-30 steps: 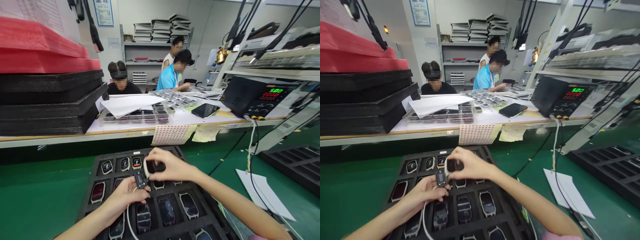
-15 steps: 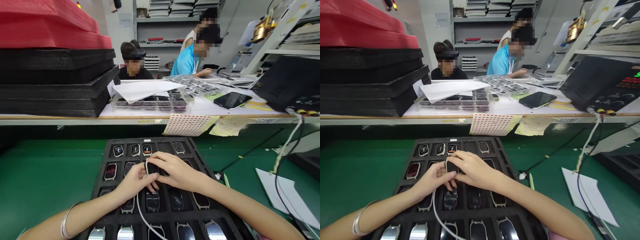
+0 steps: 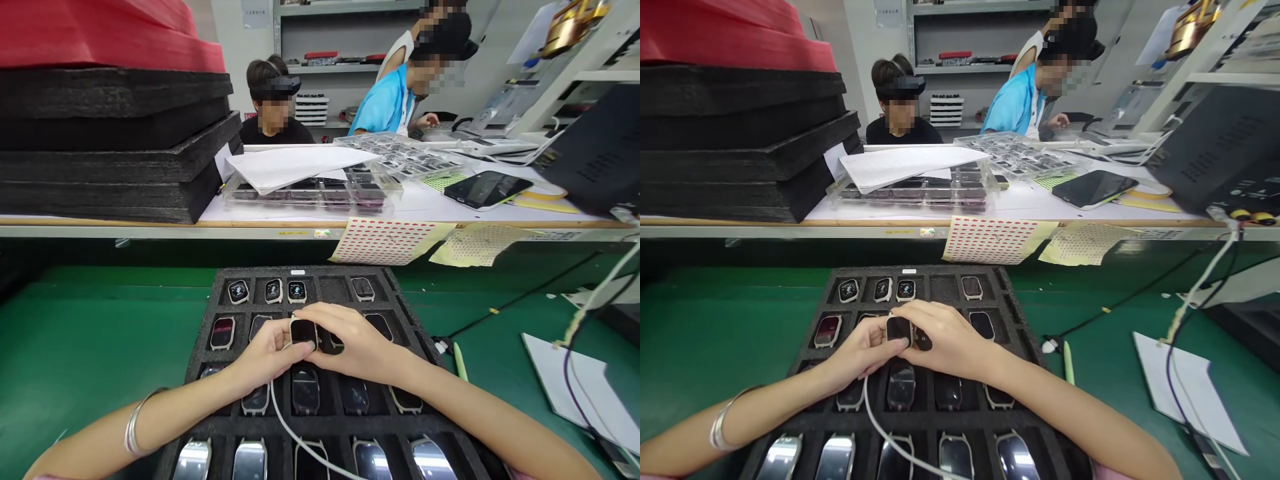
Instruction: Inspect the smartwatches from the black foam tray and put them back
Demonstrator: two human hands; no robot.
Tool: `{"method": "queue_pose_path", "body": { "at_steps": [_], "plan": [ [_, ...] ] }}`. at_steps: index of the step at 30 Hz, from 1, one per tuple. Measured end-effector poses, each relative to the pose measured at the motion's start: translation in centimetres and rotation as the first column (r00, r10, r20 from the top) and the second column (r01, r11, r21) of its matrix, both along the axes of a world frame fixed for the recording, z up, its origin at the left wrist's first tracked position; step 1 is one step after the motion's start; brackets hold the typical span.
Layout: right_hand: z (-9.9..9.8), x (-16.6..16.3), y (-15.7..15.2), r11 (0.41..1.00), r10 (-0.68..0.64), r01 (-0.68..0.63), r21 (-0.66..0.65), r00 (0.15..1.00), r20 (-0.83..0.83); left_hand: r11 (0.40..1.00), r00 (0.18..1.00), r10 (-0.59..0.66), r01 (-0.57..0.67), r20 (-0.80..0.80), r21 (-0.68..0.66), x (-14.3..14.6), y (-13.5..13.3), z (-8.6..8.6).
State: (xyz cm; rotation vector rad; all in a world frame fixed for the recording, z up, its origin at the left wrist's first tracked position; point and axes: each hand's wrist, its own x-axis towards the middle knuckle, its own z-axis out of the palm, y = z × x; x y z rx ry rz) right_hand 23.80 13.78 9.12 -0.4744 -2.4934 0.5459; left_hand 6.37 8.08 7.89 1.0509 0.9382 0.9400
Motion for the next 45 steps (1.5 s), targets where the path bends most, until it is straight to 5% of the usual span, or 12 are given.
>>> {"method": "queue_pose_path", "body": {
  "at_steps": [12,20,27,33,39,45],
  "plan": [
    [-0.1,0.6,-0.3,0.998,0.014,-0.010,-0.070,0.999,0.049,0.999,0.999,-0.046,0.045,0.029,0.027,-0.2,0.1,-1.2],
    [-0.1,0.7,-0.4,0.981,0.057,-0.061,-0.185,0.998,-0.028,0.995,0.996,-0.082,0.084,0.042,-0.048,-0.3,-0.1,-0.5],
    [0.8,0.7,0.1,0.813,0.206,-0.325,-0.483,0.936,-0.284,0.964,0.941,-0.238,0.260,0.240,-0.061,-1.1,-0.3,-0.9],
    [0.3,-0.1,0.1,0.641,0.169,-0.435,-0.633,0.884,-0.436,0.946,0.891,-0.276,0.319,0.361,-0.063,-1.2,-0.3,-1.5],
    [0.2,-0.2,0.2,0.600,0.161,-0.470,-0.648,0.864,-0.477,0.953,0.915,-0.256,0.293,0.311,-0.078,-1.0,-0.4,-1.2],
    [0.2,0.2,0.1,0.584,0.169,-0.452,-0.674,0.880,-0.444,0.973,0.959,-0.231,0.225,0.164,0.057,-0.9,-0.5,-0.6]
  ]
}}
